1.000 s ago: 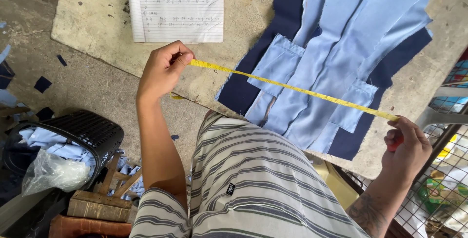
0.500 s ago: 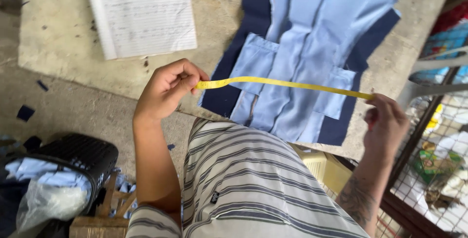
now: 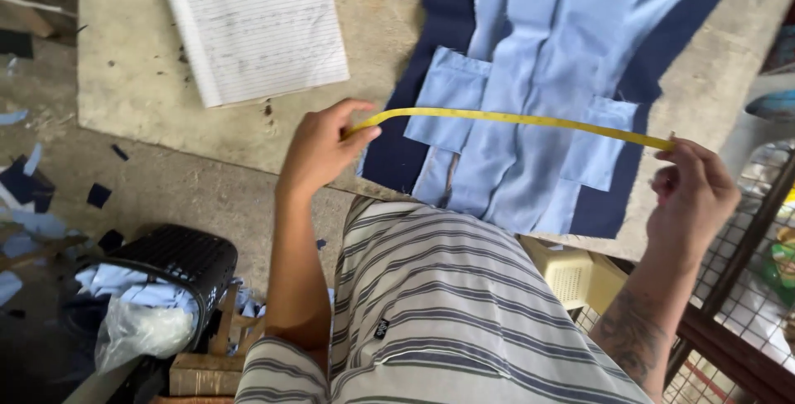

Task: Measuring and marking various dimensions of a blue fabric garment piece using a yellow measuring tape on a workstation.

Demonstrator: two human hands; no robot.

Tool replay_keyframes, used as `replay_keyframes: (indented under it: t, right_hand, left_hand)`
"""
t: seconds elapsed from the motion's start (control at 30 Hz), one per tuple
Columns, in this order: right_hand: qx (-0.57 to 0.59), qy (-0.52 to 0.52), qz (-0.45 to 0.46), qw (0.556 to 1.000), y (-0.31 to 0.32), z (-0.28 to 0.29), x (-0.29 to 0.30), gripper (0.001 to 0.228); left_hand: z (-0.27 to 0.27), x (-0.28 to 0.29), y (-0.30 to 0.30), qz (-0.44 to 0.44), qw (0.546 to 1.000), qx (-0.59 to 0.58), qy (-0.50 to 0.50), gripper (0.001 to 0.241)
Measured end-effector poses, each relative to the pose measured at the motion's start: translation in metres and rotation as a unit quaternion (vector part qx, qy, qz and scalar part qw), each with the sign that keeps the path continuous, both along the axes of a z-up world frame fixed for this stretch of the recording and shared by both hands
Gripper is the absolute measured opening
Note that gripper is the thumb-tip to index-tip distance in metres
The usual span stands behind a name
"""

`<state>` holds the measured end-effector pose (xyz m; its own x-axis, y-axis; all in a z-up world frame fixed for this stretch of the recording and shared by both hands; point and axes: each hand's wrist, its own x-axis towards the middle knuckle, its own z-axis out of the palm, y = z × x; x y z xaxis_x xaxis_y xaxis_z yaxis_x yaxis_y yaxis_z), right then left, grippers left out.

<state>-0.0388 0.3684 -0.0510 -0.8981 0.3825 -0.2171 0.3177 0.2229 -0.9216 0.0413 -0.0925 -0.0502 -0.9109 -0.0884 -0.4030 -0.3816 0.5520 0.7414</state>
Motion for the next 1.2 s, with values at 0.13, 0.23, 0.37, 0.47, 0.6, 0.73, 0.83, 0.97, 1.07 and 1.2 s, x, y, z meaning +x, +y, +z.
replay_keyframes:
  t: [0.13,0.23,0.37,0.47,0.6,0.73,0.83,0.97,1.07,1.2]
  right_hand:
    - [-0.005,-0.011,-0.026,1.0,0.0,0.001,0.0,0.016]
    - [-0.023,-0.02,-0.047,0.998,0.005,0.002,0.0,0.016]
    - [-0.026,-0.006,-0.081,0.996,0.02,-0.001,-0.003,0.012]
    - [-0.026,0.008,-0.101,0.994,0.032,-0.001,-0.006,0.013]
    - [-0.025,0.002,-0.096,0.995,0.04,0.003,-0.008,0.008]
    - [-0.022,0.006,-0.091,0.996,0.037,0.003,-0.009,0.009]
    - [-0.026,0.008,-0.088,0.996,0.038,0.002,-0.008,0.009]
    - [-0.028,-0.004,-0.082,0.996,0.036,0.003,-0.008,0.009]
    - [-0.027,-0.004,-0.078,0.997,0.033,0.006,-0.009,0.009]
    - [-0.029,-0.007,-0.08,0.996,0.035,0.004,-0.011,0.013]
  left_hand:
    - [-0.028,-0.006,0.012,0.006,0.999,-0.037,0.004,0.047]
    - [-0.026,-0.011,0.02,-0.001,0.998,-0.046,-0.037,0.037]
    - [-0.009,-0.01,0.011,-0.013,1.0,0.007,-0.002,0.012]
    - [0.003,-0.005,-0.005,-0.019,0.997,0.073,0.012,0.013]
    - [0.021,0.003,-0.021,-0.047,0.99,0.118,0.059,0.013]
    - [0.023,0.005,-0.022,-0.043,0.987,0.138,0.066,0.009]
    - [0.021,0.008,-0.022,-0.056,0.982,0.155,0.095,0.011]
    - [0.024,0.013,-0.02,-0.022,0.98,0.19,0.052,0.011]
    - [0.03,0.015,-0.019,-0.017,0.973,0.225,0.041,0.01]
    - [0.032,0.015,-0.019,-0.031,0.97,0.231,0.063,0.012]
